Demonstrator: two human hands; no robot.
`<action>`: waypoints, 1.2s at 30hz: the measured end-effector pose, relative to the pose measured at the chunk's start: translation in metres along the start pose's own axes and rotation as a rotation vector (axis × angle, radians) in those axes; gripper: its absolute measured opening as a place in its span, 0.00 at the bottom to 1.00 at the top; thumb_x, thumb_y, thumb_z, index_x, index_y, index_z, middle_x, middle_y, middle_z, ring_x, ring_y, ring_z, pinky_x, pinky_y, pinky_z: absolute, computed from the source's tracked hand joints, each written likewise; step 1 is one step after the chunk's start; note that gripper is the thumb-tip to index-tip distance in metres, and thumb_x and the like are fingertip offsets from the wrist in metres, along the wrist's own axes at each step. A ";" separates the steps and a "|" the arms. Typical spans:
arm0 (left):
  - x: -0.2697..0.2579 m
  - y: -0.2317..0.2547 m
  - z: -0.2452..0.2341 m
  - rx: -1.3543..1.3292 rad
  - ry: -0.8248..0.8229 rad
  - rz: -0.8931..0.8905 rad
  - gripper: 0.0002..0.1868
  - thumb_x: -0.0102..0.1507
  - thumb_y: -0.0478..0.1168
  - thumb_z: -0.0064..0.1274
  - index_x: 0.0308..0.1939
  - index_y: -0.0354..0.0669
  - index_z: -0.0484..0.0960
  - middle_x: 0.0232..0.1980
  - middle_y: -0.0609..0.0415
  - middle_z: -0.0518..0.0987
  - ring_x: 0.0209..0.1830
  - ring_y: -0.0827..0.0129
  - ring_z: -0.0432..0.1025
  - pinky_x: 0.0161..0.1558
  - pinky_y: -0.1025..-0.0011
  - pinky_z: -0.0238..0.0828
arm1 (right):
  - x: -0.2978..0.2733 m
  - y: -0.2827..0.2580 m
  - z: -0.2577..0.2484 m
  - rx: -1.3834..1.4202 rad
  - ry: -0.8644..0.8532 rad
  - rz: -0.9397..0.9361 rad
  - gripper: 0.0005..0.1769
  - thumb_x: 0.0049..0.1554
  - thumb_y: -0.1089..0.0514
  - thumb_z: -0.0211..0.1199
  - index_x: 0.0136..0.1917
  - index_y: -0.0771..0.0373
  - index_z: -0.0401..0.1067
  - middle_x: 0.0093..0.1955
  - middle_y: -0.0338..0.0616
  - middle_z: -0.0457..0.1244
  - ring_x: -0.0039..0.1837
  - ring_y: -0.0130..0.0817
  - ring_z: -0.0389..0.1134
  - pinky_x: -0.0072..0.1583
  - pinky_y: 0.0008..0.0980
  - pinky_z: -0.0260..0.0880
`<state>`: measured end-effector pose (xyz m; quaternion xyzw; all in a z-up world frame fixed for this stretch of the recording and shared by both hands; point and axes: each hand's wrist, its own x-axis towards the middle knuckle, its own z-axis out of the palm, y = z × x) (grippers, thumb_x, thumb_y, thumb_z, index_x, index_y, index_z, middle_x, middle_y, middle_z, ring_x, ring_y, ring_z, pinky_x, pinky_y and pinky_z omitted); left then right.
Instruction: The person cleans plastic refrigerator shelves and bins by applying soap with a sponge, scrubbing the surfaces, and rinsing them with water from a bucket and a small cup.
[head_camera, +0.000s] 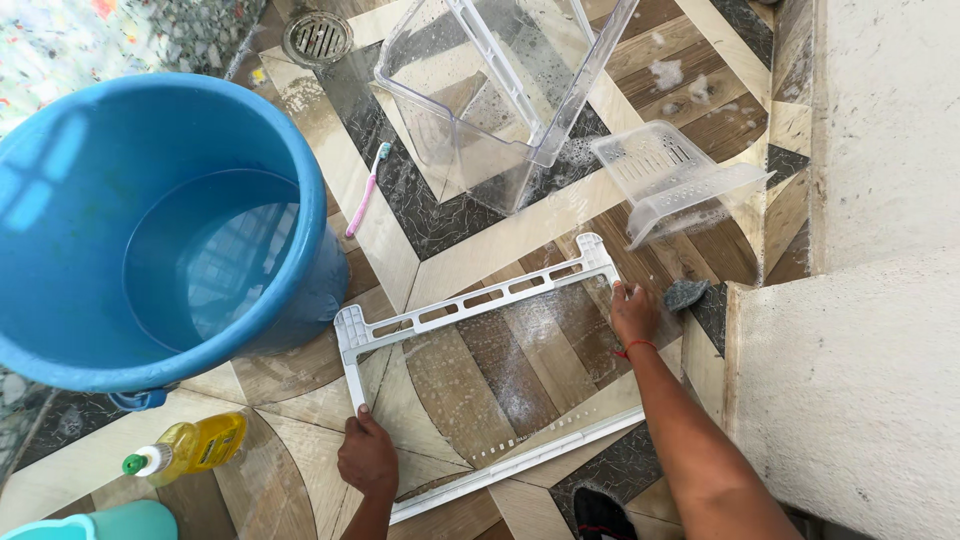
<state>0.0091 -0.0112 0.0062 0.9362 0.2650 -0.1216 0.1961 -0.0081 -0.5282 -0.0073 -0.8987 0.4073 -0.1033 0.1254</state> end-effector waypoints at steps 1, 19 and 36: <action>-0.001 0.001 0.000 -0.004 0.010 -0.006 0.33 0.75 0.64 0.30 0.38 0.44 0.80 0.30 0.40 0.83 0.35 0.41 0.79 0.40 0.45 0.75 | 0.005 -0.006 0.003 0.055 -0.014 0.075 0.32 0.62 0.36 0.54 0.56 0.69 0.76 0.56 0.61 0.66 0.61 0.60 0.66 0.62 0.54 0.64; 0.019 0.083 -0.116 -1.416 -0.544 -0.656 0.27 0.66 0.56 0.33 0.62 0.48 0.73 0.64 0.56 0.72 0.64 0.63 0.62 0.70 0.53 0.49 | 0.050 -0.021 -0.166 1.890 0.475 0.237 0.21 0.66 0.46 0.46 0.56 0.57 0.77 0.60 0.42 0.68 0.65 0.36 0.69 0.69 0.38 0.68; 0.022 0.013 -0.091 -0.921 -1.072 -0.306 0.24 0.70 0.36 0.42 0.69 0.34 0.60 0.62 0.34 0.80 0.54 0.47 0.80 0.47 0.61 0.83 | -0.040 0.055 -0.169 1.203 -0.651 0.429 0.27 0.58 0.65 0.56 0.71 0.63 0.71 0.78 0.52 0.58 0.79 0.48 0.54 0.75 0.40 0.56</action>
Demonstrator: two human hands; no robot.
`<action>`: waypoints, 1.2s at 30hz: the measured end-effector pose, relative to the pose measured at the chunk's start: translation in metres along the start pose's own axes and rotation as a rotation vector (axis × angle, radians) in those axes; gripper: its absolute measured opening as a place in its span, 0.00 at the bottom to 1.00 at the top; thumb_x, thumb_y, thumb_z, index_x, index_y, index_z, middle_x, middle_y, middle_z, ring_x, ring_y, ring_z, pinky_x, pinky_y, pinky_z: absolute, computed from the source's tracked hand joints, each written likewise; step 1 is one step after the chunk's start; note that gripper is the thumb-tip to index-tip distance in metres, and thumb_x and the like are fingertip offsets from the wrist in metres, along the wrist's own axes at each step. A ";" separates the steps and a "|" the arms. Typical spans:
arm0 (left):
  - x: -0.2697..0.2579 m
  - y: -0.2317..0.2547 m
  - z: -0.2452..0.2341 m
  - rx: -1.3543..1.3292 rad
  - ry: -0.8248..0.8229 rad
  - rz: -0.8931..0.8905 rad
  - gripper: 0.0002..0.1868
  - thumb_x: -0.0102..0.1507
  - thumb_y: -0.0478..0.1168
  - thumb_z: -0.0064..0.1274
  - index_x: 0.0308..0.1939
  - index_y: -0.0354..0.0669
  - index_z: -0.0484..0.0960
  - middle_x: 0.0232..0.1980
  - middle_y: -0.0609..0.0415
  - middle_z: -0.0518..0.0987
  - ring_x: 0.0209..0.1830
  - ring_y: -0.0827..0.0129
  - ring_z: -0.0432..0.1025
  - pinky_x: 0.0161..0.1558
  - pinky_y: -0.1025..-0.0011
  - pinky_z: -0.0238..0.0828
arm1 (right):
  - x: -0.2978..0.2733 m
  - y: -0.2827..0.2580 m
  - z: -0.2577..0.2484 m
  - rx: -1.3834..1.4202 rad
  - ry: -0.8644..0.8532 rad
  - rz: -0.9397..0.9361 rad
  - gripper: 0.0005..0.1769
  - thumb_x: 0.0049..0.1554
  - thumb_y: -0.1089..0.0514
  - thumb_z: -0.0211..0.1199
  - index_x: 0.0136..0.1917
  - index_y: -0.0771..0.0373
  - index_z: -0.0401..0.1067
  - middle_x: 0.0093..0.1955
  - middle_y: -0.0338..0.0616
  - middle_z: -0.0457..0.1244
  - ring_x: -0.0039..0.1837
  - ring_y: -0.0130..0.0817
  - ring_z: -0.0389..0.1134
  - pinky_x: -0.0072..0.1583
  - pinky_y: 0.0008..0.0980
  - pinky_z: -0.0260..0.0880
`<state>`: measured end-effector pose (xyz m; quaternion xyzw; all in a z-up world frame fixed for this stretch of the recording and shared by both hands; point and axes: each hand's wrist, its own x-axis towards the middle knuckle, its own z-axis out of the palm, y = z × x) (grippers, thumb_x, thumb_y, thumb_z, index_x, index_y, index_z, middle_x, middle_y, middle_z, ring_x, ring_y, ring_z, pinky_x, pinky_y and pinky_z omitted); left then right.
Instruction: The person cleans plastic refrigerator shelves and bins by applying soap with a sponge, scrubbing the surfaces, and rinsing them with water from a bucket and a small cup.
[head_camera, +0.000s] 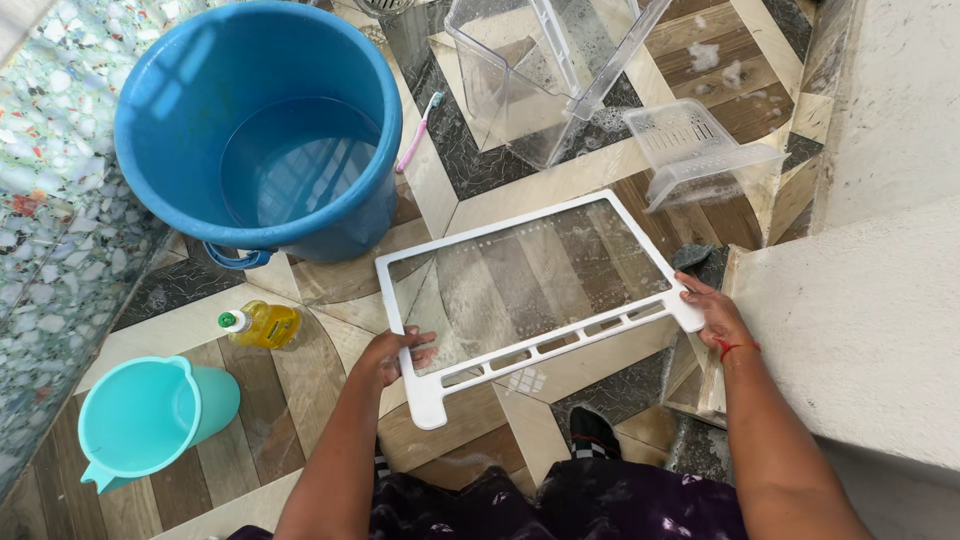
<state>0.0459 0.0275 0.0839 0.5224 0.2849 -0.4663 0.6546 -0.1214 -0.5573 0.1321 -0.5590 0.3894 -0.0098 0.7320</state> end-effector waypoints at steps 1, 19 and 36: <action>0.013 -0.008 -0.001 0.000 0.000 -0.004 0.24 0.70 0.36 0.42 0.69 0.34 0.60 0.62 0.34 0.80 0.54 0.47 0.80 0.47 0.61 0.83 | 0.004 0.009 0.005 -0.140 0.153 0.062 0.27 0.61 0.65 0.58 0.73 0.64 0.71 0.78 0.59 0.59 0.80 0.59 0.52 0.74 0.47 0.56; 0.006 -0.048 0.043 0.285 0.576 0.332 0.32 0.68 0.59 0.46 0.35 0.27 0.79 0.20 0.42 0.82 0.13 0.63 0.76 0.14 0.67 0.70 | -0.008 0.136 0.441 -1.415 -0.437 -1.036 0.41 0.64 0.38 0.48 0.82 0.60 0.48 0.87 0.51 0.36 0.86 0.55 0.33 0.80 0.57 0.34; 0.052 -0.062 -0.004 -0.048 0.179 0.258 0.18 0.59 0.42 0.67 0.42 0.27 0.82 0.28 0.40 0.85 0.18 0.59 0.78 0.20 0.64 0.72 | 0.059 -0.089 0.346 -1.343 0.041 -1.145 0.31 0.62 0.47 0.57 0.73 0.65 0.63 0.78 0.60 0.53 0.79 0.60 0.51 0.76 0.48 0.55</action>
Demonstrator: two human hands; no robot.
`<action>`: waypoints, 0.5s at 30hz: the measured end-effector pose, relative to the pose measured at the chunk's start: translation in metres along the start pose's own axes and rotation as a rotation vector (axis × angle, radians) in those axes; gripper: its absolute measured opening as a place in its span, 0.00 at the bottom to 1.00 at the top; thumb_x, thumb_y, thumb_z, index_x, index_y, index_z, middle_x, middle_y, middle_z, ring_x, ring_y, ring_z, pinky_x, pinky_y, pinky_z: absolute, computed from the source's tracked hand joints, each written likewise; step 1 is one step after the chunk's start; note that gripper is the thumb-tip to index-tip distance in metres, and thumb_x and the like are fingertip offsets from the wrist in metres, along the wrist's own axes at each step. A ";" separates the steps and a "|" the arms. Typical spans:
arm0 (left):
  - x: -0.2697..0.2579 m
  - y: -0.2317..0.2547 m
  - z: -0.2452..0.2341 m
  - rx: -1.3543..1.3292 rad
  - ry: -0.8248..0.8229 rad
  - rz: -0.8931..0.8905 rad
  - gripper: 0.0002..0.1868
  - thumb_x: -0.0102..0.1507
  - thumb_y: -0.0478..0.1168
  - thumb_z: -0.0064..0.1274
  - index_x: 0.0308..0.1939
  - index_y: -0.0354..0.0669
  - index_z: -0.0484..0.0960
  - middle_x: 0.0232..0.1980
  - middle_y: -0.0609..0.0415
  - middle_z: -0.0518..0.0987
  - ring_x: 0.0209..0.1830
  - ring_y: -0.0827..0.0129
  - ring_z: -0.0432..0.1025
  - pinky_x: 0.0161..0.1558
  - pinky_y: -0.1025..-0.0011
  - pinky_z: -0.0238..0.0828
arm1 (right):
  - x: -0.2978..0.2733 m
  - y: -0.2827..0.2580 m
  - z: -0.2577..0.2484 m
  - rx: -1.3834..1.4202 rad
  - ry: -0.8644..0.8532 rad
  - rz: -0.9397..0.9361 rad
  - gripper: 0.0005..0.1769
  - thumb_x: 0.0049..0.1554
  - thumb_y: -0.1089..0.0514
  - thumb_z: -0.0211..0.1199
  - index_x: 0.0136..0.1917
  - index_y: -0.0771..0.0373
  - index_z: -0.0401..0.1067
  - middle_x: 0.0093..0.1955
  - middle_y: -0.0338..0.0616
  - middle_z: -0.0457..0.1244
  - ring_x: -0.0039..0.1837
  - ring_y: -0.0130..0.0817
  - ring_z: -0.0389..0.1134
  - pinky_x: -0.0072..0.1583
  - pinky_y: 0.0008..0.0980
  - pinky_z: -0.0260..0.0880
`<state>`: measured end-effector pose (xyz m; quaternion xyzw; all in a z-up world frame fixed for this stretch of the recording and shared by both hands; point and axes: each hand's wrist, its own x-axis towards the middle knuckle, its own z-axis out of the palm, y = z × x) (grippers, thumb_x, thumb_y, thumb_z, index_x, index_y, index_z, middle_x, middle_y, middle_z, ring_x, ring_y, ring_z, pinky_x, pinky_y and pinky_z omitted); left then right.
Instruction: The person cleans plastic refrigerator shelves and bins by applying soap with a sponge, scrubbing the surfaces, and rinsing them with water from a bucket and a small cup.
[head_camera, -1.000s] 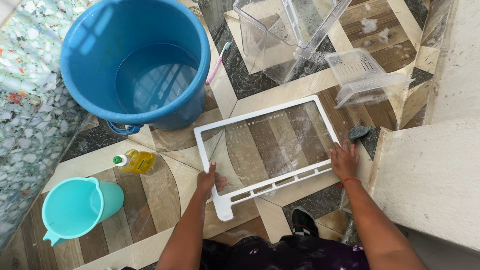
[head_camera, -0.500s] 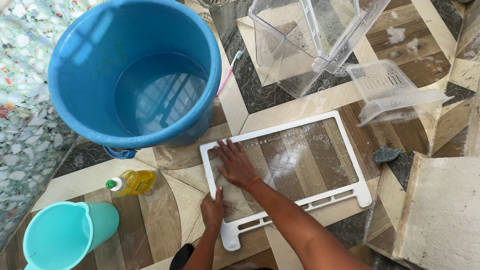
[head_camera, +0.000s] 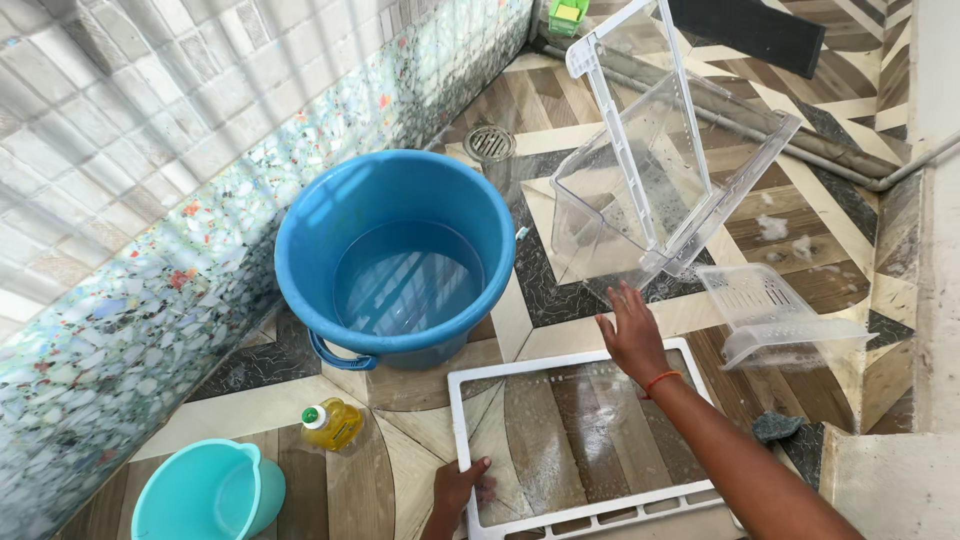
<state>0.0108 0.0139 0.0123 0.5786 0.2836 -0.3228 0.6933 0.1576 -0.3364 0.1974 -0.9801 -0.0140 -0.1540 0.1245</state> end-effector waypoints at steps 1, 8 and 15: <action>0.009 0.003 -0.001 -0.016 -0.024 -0.068 0.19 0.59 0.41 0.68 0.42 0.25 0.83 0.29 0.41 0.87 0.20 0.57 0.80 0.23 0.63 0.78 | 0.027 -0.030 -0.030 0.082 0.057 -0.097 0.26 0.61 0.51 0.58 0.69 0.67 0.66 0.73 0.58 0.57 0.74 0.58 0.57 0.72 0.47 0.58; 0.016 0.015 0.011 0.109 0.050 -0.238 0.16 0.58 0.41 0.67 0.42 0.32 0.83 0.34 0.44 0.86 0.25 0.60 0.79 0.26 0.59 0.77 | 0.092 -0.271 -0.107 0.120 -0.105 -0.882 0.13 0.63 0.52 0.62 0.56 0.61 0.73 0.61 0.49 0.65 0.64 0.49 0.67 0.65 0.46 0.66; 0.002 0.003 0.017 0.598 0.441 0.040 0.20 0.52 0.48 0.72 0.41 0.41 0.87 0.42 0.44 0.86 0.43 0.53 0.81 0.50 0.58 0.78 | 0.033 -0.343 -0.055 0.087 -0.288 -0.507 0.35 0.56 0.36 0.66 0.64 0.64 0.67 0.61 0.54 0.62 0.62 0.53 0.63 0.68 0.61 0.56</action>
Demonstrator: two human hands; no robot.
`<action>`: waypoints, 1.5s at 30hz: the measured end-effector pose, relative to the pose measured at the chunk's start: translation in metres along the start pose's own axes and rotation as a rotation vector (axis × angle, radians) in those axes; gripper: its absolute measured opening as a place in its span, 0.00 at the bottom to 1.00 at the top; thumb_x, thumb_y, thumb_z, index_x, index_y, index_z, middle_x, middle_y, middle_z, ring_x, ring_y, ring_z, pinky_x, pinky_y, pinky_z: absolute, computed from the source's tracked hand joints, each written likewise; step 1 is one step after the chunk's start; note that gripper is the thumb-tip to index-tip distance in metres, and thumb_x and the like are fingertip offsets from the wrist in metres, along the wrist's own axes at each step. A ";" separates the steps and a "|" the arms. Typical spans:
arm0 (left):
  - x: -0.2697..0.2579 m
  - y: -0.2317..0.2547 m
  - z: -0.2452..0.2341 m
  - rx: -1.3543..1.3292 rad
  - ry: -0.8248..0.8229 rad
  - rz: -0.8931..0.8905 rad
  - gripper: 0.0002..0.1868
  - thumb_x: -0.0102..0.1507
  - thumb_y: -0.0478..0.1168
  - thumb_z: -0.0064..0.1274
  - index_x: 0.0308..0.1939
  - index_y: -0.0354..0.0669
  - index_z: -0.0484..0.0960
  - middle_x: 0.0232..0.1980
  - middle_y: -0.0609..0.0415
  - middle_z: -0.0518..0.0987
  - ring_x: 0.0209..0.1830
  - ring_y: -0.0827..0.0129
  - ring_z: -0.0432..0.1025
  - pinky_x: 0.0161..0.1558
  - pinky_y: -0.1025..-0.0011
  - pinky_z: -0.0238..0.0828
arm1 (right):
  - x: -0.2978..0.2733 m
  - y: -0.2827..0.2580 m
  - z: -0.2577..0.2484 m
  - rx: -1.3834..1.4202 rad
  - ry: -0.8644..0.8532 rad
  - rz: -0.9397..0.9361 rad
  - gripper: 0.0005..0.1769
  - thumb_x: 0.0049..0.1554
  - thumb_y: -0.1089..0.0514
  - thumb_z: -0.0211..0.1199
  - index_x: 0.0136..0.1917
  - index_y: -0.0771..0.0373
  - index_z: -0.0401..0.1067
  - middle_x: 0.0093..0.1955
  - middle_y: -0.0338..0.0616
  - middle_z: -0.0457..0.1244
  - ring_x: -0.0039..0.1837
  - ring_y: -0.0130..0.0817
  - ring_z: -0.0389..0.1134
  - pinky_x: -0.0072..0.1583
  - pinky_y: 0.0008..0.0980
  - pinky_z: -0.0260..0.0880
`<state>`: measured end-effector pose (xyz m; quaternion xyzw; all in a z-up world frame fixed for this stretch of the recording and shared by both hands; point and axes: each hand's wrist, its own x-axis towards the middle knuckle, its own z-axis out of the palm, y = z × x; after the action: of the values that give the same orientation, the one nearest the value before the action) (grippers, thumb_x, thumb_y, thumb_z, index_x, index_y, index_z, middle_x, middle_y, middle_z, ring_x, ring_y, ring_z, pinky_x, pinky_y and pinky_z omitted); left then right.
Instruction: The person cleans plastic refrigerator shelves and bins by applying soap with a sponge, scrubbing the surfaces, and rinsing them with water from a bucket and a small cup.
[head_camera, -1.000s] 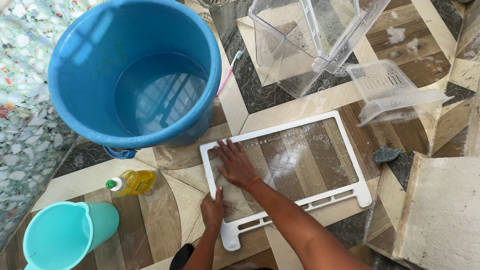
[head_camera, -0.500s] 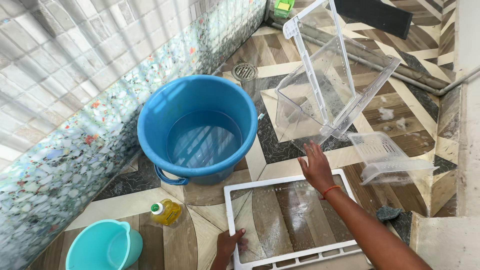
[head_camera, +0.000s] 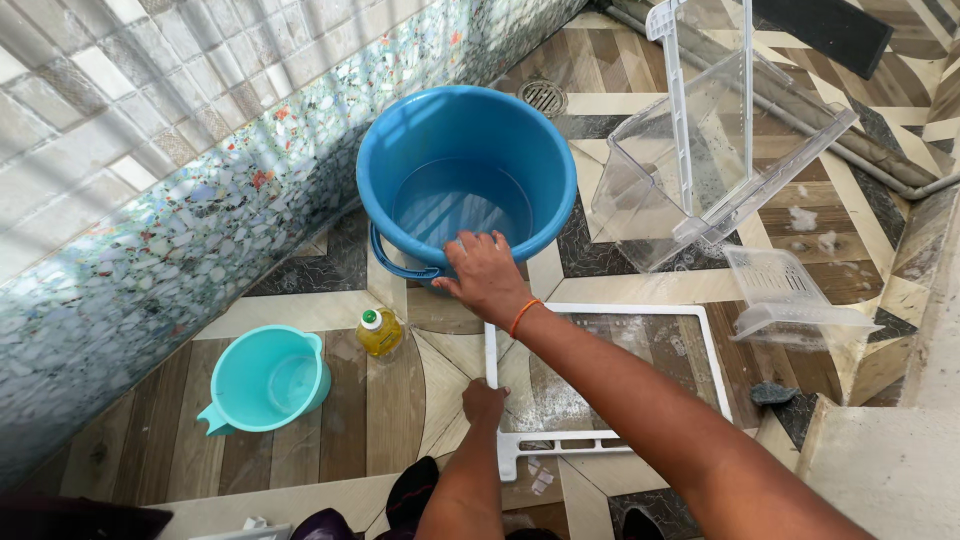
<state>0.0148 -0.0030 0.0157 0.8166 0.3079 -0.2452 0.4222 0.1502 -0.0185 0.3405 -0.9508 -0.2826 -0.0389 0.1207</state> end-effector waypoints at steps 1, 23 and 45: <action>0.001 0.002 0.002 -0.006 0.020 0.025 0.20 0.53 0.49 0.71 0.41 0.41 0.87 0.43 0.43 0.85 0.45 0.50 0.81 0.50 0.57 0.78 | -0.003 0.002 0.006 -0.052 0.057 0.079 0.32 0.59 0.36 0.65 0.64 0.62 0.67 0.64 0.53 0.60 0.64 0.51 0.61 0.71 0.60 0.55; -0.031 0.027 0.046 0.090 0.136 -0.030 0.36 0.63 0.59 0.58 0.56 0.26 0.74 0.66 0.32 0.66 0.61 0.45 0.69 0.52 0.57 0.78 | -0.023 0.003 0.039 -0.149 0.086 0.107 0.62 0.44 0.32 0.74 0.79 0.56 0.45 0.83 0.59 0.33 0.83 0.64 0.32 0.80 0.65 0.31; 0.059 -0.022 -0.352 1.287 -0.232 -0.165 0.41 0.56 0.60 0.68 0.70 0.53 0.75 0.74 0.50 0.73 0.72 0.45 0.69 0.72 0.39 0.56 | -0.016 -0.001 0.020 -0.206 -0.154 0.136 0.71 0.41 0.25 0.73 0.79 0.62 0.41 0.82 0.64 0.36 0.82 0.65 0.34 0.77 0.65 0.29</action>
<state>0.0897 0.3203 0.1488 0.8479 0.1139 -0.4985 -0.1400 0.1362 -0.0214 0.3185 -0.9753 -0.2204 0.0137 0.0028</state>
